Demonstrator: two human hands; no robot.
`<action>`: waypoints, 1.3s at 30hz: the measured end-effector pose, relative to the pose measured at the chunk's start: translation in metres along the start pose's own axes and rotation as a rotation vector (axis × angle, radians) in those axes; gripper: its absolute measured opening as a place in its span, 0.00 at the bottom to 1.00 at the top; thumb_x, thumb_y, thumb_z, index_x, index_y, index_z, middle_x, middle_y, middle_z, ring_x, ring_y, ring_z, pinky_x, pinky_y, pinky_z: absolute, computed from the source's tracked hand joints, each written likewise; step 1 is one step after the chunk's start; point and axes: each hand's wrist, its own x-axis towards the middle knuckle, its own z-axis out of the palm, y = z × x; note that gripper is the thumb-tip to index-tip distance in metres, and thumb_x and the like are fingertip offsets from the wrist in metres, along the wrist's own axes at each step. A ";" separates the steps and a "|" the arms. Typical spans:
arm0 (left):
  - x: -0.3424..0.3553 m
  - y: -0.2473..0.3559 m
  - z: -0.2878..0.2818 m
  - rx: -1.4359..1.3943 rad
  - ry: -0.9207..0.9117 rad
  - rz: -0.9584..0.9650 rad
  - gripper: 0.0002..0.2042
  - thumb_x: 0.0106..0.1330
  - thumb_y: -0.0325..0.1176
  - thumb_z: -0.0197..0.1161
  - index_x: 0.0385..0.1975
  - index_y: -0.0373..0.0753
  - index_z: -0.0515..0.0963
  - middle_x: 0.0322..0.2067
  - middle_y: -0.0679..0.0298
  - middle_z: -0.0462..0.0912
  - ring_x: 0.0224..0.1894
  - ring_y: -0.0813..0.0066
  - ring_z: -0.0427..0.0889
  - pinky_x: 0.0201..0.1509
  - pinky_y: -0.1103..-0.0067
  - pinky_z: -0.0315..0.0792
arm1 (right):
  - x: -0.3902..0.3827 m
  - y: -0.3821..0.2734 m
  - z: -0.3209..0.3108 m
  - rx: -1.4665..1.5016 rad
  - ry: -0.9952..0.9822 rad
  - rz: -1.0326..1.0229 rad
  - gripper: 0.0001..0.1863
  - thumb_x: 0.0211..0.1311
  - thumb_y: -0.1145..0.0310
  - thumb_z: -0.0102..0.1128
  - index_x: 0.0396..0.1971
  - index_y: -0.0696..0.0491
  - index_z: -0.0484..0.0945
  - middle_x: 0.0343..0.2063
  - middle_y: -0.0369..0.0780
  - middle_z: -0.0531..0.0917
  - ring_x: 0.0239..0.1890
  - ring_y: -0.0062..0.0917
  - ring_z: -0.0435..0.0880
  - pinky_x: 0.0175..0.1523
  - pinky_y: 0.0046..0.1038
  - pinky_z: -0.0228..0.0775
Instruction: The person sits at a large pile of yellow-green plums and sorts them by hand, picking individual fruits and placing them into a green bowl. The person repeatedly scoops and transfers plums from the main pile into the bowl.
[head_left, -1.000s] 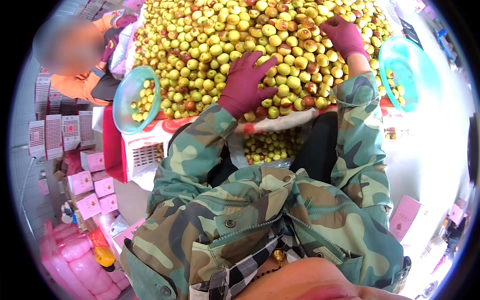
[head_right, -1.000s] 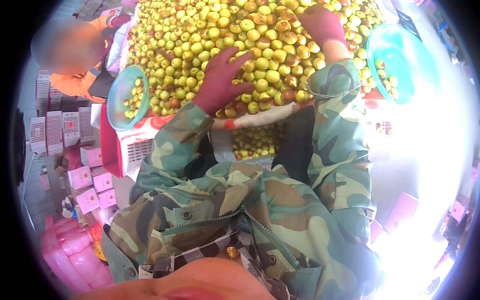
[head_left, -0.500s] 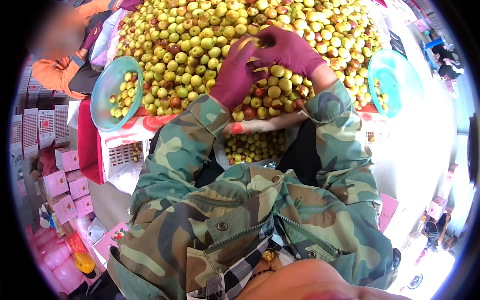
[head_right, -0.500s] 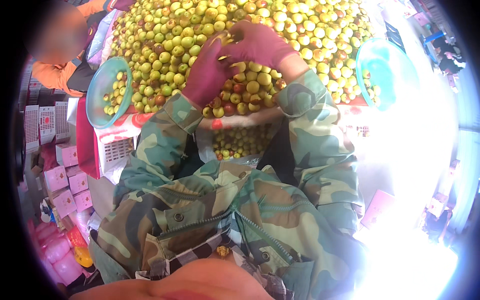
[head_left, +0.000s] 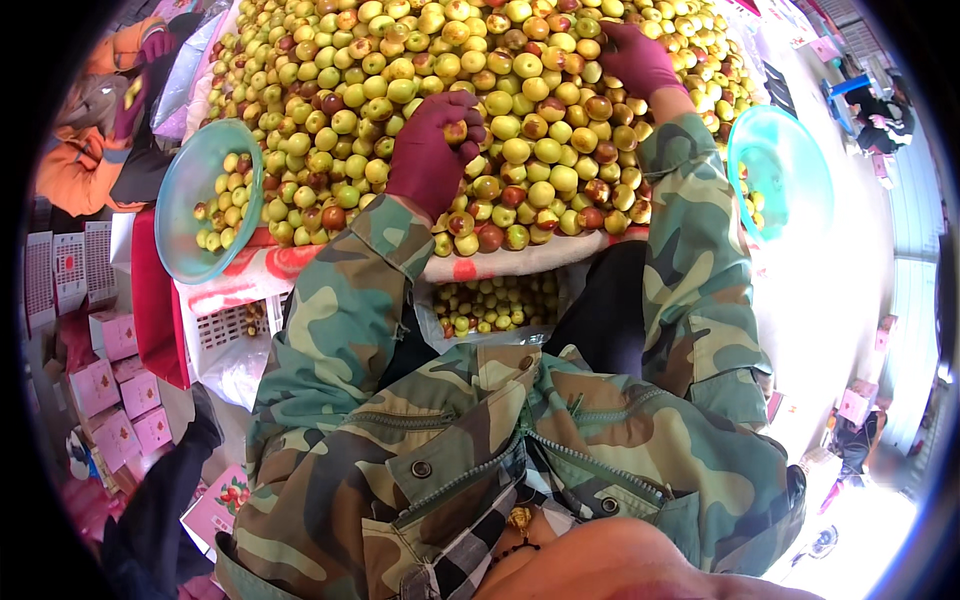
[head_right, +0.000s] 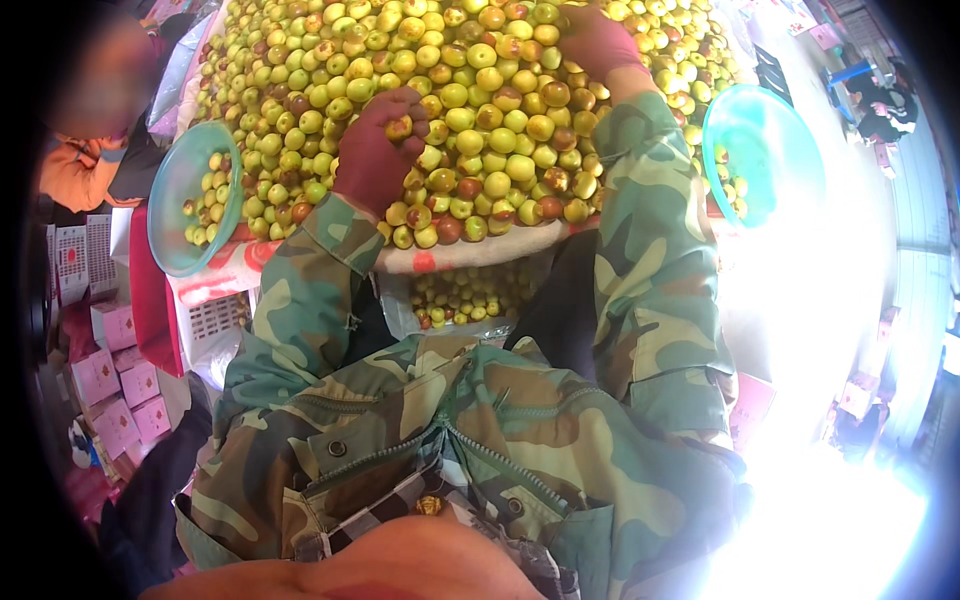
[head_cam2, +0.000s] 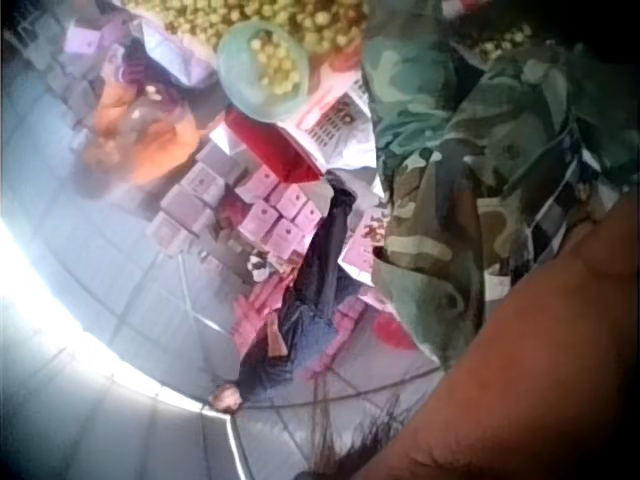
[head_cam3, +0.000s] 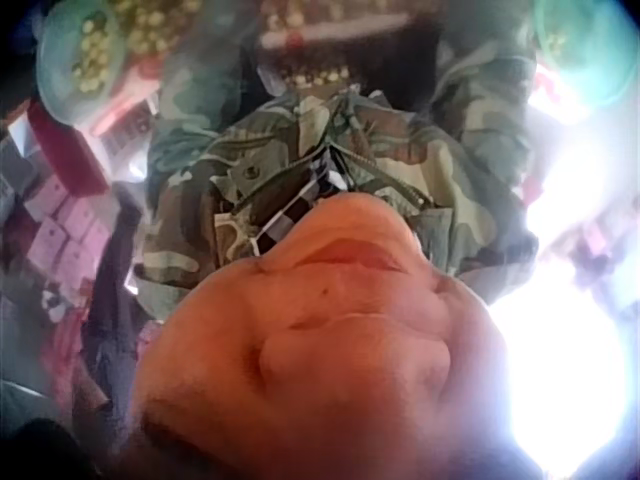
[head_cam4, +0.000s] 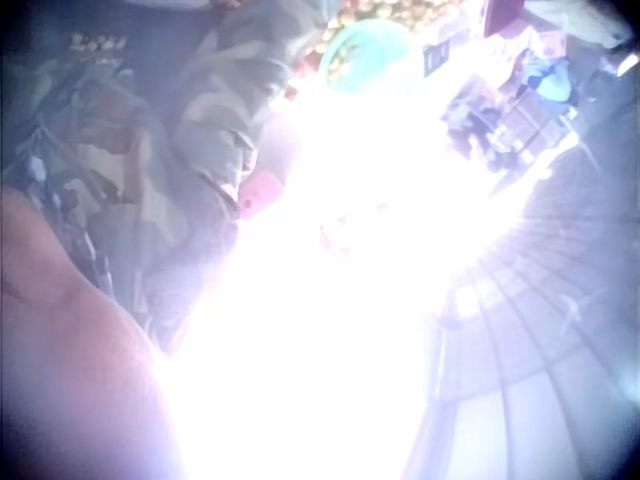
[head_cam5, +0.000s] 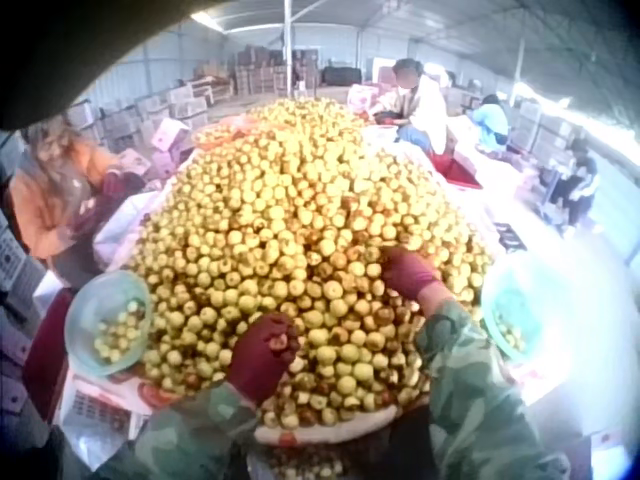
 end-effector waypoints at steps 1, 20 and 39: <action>0.001 -0.003 -0.002 0.053 -0.025 0.026 0.11 0.69 0.29 0.51 0.47 0.36 0.75 0.38 0.66 0.77 0.39 0.77 0.76 0.39 0.83 0.72 | 0.002 -0.002 0.004 -0.076 -0.004 -0.059 0.28 0.54 0.65 0.61 0.59 0.43 0.75 0.38 0.43 0.86 0.40 0.35 0.86 0.49 0.36 0.76; -0.005 0.002 0.011 -0.038 -0.309 -0.102 0.24 0.79 0.45 0.40 0.69 0.42 0.58 0.49 0.56 0.80 0.30 0.82 0.70 0.33 0.88 0.68 | -0.058 -0.115 -0.014 1.483 -0.692 0.351 0.30 0.75 0.46 0.40 0.55 0.59 0.75 0.47 0.44 0.83 0.28 0.15 0.73 0.29 0.15 0.63; 0.007 -0.010 -0.018 0.160 -0.434 0.314 0.31 0.63 0.23 0.61 0.62 0.33 0.52 0.54 0.51 0.75 0.55 0.63 0.80 0.51 0.77 0.79 | -0.071 -0.117 -0.007 0.276 -0.103 -0.063 0.21 0.65 0.58 0.61 0.57 0.45 0.76 0.49 0.44 0.83 0.51 0.34 0.82 0.54 0.32 0.75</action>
